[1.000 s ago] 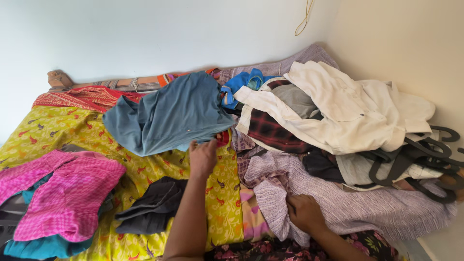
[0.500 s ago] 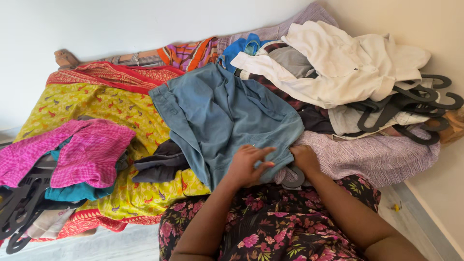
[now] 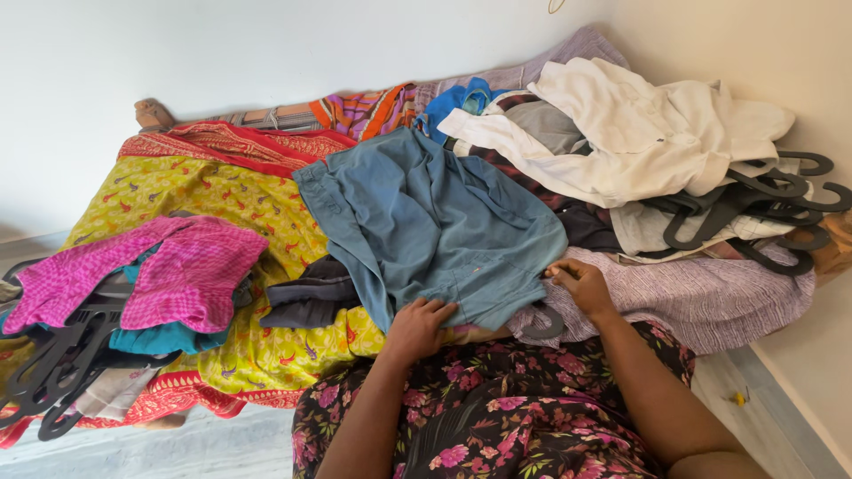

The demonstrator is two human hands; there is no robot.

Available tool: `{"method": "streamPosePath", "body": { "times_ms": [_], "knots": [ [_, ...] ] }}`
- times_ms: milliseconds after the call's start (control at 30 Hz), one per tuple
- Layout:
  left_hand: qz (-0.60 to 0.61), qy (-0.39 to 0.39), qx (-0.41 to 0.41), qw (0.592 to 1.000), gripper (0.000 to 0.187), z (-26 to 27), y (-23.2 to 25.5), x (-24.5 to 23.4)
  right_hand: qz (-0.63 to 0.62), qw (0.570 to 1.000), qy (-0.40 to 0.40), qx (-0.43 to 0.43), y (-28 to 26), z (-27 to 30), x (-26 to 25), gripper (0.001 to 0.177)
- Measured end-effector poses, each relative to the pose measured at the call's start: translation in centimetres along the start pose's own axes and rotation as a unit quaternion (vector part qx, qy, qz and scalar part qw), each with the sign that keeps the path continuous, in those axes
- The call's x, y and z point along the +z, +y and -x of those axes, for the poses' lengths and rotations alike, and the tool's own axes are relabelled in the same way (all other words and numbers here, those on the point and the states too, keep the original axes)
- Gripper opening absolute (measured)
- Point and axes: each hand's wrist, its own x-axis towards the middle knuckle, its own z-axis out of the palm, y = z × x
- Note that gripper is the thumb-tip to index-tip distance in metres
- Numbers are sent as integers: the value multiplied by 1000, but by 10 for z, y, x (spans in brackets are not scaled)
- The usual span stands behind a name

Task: The person sits on a bed and hangs various clothing items onto hangers. They handle a white shirt, a blue shirt, and several colorful bras, placing each onto a hanger and then setting them aside.

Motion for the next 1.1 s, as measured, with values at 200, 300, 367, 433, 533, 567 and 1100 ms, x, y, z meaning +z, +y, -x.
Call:
{"method": "streamPosePath", "body": {
  "times_ms": [200,300,367,433,533,567,1100],
  "knots": [
    [196,42,-233,952,37,1,-66,28,-53,998,10,-13,7,1,-8,19],
    [585,43,-155,795,34,8,-101,27,-17,999,19,-31,-8,-8,-2,18],
    [599,-3,-228,767,35,11,-113,26,10,998,19,-56,-26,-18,5,18],
    [583,-38,-227,779,35,6,-112,31,-43,996,6,-72,-48,-42,16,18],
    [517,-42,-234,822,35,-3,-100,32,-92,992,-7,-90,-66,-58,58,18],
    [484,-36,-235,842,34,-6,-96,28,-104,990,-8,-98,-69,-61,74,18],
    [52,145,-51,987,49,-86,-6,14,328,925,-192,8,-85,-39,126,65]
  ]
}}
